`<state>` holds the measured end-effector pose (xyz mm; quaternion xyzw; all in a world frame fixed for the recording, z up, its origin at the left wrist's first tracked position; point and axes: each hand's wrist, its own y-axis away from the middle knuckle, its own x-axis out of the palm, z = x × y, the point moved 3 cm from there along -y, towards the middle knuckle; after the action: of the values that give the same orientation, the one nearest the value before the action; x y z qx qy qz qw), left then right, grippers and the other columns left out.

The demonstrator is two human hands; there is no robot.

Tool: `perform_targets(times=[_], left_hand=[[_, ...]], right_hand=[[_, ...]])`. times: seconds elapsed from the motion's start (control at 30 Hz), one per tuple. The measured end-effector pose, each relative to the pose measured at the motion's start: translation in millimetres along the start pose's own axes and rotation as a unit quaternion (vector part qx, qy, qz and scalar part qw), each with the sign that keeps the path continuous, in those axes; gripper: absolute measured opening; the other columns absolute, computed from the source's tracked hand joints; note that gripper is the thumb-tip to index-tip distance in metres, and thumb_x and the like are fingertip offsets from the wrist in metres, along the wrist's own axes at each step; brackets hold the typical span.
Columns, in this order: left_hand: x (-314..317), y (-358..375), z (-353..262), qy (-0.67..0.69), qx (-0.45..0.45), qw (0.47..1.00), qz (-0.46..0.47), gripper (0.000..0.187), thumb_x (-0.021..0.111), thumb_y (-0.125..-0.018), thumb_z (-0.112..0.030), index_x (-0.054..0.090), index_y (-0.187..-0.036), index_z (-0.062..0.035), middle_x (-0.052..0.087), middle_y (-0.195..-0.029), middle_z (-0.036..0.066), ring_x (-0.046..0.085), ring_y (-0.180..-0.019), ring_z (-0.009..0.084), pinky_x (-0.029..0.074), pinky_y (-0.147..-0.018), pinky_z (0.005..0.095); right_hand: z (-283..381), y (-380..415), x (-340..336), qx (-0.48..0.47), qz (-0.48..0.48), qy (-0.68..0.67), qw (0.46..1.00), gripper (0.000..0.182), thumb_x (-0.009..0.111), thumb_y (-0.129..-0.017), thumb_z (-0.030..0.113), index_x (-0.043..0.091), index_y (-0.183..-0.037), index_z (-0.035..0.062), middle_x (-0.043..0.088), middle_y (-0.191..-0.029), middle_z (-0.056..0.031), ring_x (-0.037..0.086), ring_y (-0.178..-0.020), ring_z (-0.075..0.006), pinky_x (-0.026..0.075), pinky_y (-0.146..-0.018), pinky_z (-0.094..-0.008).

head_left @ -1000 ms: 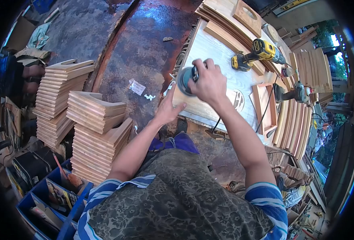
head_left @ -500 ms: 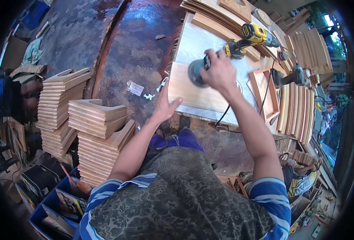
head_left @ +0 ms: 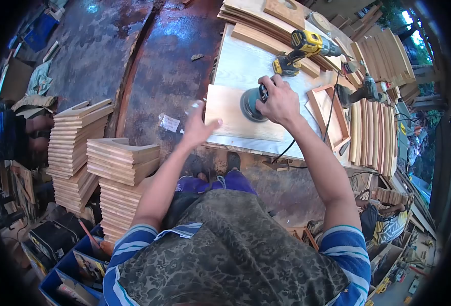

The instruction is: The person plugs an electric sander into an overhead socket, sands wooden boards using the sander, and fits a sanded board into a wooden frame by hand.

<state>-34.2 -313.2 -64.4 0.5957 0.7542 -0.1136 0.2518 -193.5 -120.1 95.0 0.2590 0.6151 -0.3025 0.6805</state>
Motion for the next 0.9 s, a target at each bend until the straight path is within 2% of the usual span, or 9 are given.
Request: perform_targets(times=[0.1,0.13,0.23,0.4,0.5,0.7,0.77,0.83,0.9], left_hand=[[-25,-53,-9,0.045,-0.077,0.986,-0.141,0.107,0.078,-0.091,-0.058,0.033,-0.163,0.0081,0.036,-0.166,0.034,0.035,-0.157,0.0436,0.030,-0.128,0.0500],[-19,-78,-4,0.045,-0.062,0.983,-0.169,0.100,0.083,-0.088,-0.050,0.040,-0.159,0.0050,0.048,-0.157,0.034,0.048,-0.148,0.0442,0.040,-0.121,0.0492],[-1,-97,-19,0.070,-0.019,0.995,-0.066,0.090,0.084,-0.089,-0.046,0.045,-0.156,-0.0008,0.058,-0.150,0.029,0.055,-0.142,0.0418,0.043,-0.118,0.0477],[7,-93,-24,0.060,-0.011,0.992,-0.107,0.080,0.084,-0.090,-0.041,0.049,-0.152,-0.0034,0.071,-0.134,0.024,0.066,-0.128,0.0404,0.050,-0.110,0.0477],[9,-93,-23,0.084,-0.029,0.993,-0.075,0.096,0.083,-0.090,-0.050,0.042,-0.158,0.0044,0.064,-0.144,0.028,0.062,-0.136,0.0402,0.047,-0.116,0.0458],[22,-104,-6,0.068,-0.037,0.990,-0.115,0.084,0.083,-0.090,-0.044,0.048,-0.154,-0.0007,0.068,-0.139,0.026,0.063,-0.132,0.0426,0.049,-0.112,0.0478],[22,-104,-10,0.053,-0.032,0.990,-0.124,0.086,0.083,-0.090,-0.045,0.048,-0.154,0.0004,0.067,-0.139,0.027,0.063,-0.132,0.0429,0.049,-0.112,0.0477],[19,-102,-9,0.032,-0.024,0.991,-0.131,0.087,0.082,-0.090,-0.046,0.047,-0.154,0.0016,0.067,-0.140,0.027,0.063,-0.132,0.0431,0.048,-0.112,0.0476],[17,-101,-10,0.073,-0.015,0.992,-0.100,0.088,0.083,-0.090,-0.047,0.047,-0.155,0.0015,0.067,-0.140,0.027,0.063,-0.132,0.0431,0.048,-0.113,0.0475]], right_hand=[[-4,17,0,-0.006,0.000,-0.007,1.000,0.050,0.075,-0.081,0.030,0.065,-0.129,0.0192,0.065,-0.122,-0.0153,0.069,-0.105,-0.0394,0.061,-0.086,-0.0504],[-2,24,1,-0.005,0.003,-0.007,1.000,0.050,0.075,-0.081,0.030,0.065,-0.129,0.0192,0.065,-0.122,-0.0153,0.069,-0.105,-0.0394,0.061,-0.086,-0.0504],[1,36,-5,0.002,0.002,-0.002,1.000,0.049,0.076,-0.081,0.029,0.066,-0.128,0.0190,0.065,-0.122,-0.0150,0.068,-0.104,-0.0397,0.060,-0.086,-0.0502],[25,58,0,-0.011,-0.029,-0.028,0.999,0.049,0.078,-0.078,0.026,0.068,-0.125,0.0178,0.065,-0.119,-0.0162,0.068,-0.102,-0.0396,0.061,-0.082,-0.0505],[24,44,-1,-0.026,-0.037,-0.038,0.998,0.048,0.078,-0.078,0.026,0.068,-0.124,0.0167,0.064,-0.117,-0.0179,0.067,-0.102,-0.0406,0.061,-0.081,-0.0515],[1,31,0,0.011,-0.024,-0.029,0.999,0.048,0.077,-0.080,0.027,0.066,-0.125,0.0177,0.063,-0.118,-0.0172,0.067,-0.100,-0.0411,0.060,-0.080,-0.0524],[15,57,-3,0.013,0.024,0.005,1.000,0.048,0.081,-0.081,0.031,0.067,-0.126,0.0208,0.062,-0.122,-0.0122,0.065,-0.109,-0.0354,0.060,-0.086,-0.0507],[15,71,-1,-0.020,-0.017,-0.033,0.999,0.048,0.080,-0.079,0.027,0.066,-0.124,0.0186,0.063,-0.119,-0.0157,0.067,-0.103,-0.0390,0.061,-0.082,-0.0496],[-3,57,-1,0.033,-0.029,-0.022,0.999,0.048,0.078,-0.080,0.027,0.066,-0.126,0.0183,0.063,-0.120,-0.0156,0.067,-0.104,-0.0393,0.061,-0.084,-0.0504]])
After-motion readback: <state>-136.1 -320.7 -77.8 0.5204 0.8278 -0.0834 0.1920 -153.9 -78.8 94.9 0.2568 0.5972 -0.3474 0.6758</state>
